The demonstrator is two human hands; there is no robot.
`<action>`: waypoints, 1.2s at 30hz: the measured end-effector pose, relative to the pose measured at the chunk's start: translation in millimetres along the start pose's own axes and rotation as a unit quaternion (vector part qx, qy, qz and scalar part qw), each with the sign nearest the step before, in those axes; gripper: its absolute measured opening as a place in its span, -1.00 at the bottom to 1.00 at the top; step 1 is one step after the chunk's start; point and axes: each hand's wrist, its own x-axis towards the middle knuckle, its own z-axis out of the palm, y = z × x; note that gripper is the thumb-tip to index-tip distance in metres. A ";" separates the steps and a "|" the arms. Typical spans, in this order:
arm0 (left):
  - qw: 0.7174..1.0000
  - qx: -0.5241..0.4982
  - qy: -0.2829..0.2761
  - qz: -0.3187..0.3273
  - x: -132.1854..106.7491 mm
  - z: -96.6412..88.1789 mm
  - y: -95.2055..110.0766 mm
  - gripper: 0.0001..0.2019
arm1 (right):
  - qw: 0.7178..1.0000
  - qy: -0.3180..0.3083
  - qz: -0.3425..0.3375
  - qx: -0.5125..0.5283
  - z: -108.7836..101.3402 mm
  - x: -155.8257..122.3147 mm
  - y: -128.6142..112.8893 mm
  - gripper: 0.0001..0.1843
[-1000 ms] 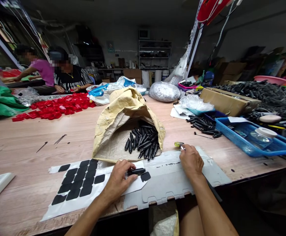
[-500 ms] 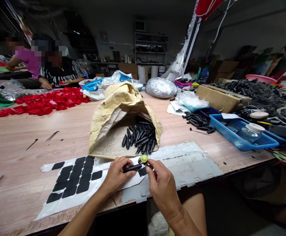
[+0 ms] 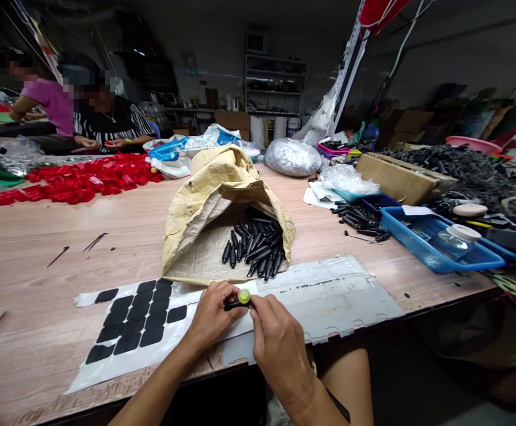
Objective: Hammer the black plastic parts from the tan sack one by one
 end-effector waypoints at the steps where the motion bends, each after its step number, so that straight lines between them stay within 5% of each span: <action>1: 1.000 0.003 0.001 0.001 -0.3 0.0 -0.2 -0.92 | 1.000 -0.011 0.003 -0.005 0.6 -0.5 1.2 -0.67; 7: 1.000 -0.003 -0.014 0.015 -1.2 -2.4 -1.8 -0.91 | 0.992 0.062 0.069 -0.087 -28.8 16.4 45.6 -0.70; 11: 0.999 -0.012 -0.027 0.025 -1.2 -5.0 -2.3 -0.81 | 0.956 0.071 0.169 -0.230 -49.5 36.7 98.1 -0.71; 15: 0.999 -0.001 -0.031 0.029 -1.8 -6.0 -1.4 -0.65 | 0.922 0.055 0.212 -0.320 -44.7 43.1 135.2 -0.73; 26: 0.998 0.010 -0.036 0.050 -6.9 -9.5 3.7 -0.66 | 0.908 0.073 0.182 -0.371 -34.3 38.6 142.7 -0.78; 29: 0.993 -0.023 -0.086 0.083 -26.7 -25.5 20.9 -0.74 | 0.906 0.073 0.182 -0.375 -33.6 38.4 143.7 -0.78; 32: 0.974 -0.067 -0.197 0.092 -57.9 -36.7 33.0 -0.81 | 0.905 0.076 0.173 -0.382 -32.6 37.5 144.3 -0.78; 36: 0.943 -0.007 -0.326 0.063 -94.1 -21.0 18.0 -0.76 | 0.900 0.078 0.165 -0.395 -32.3 36.3 145.4 -0.79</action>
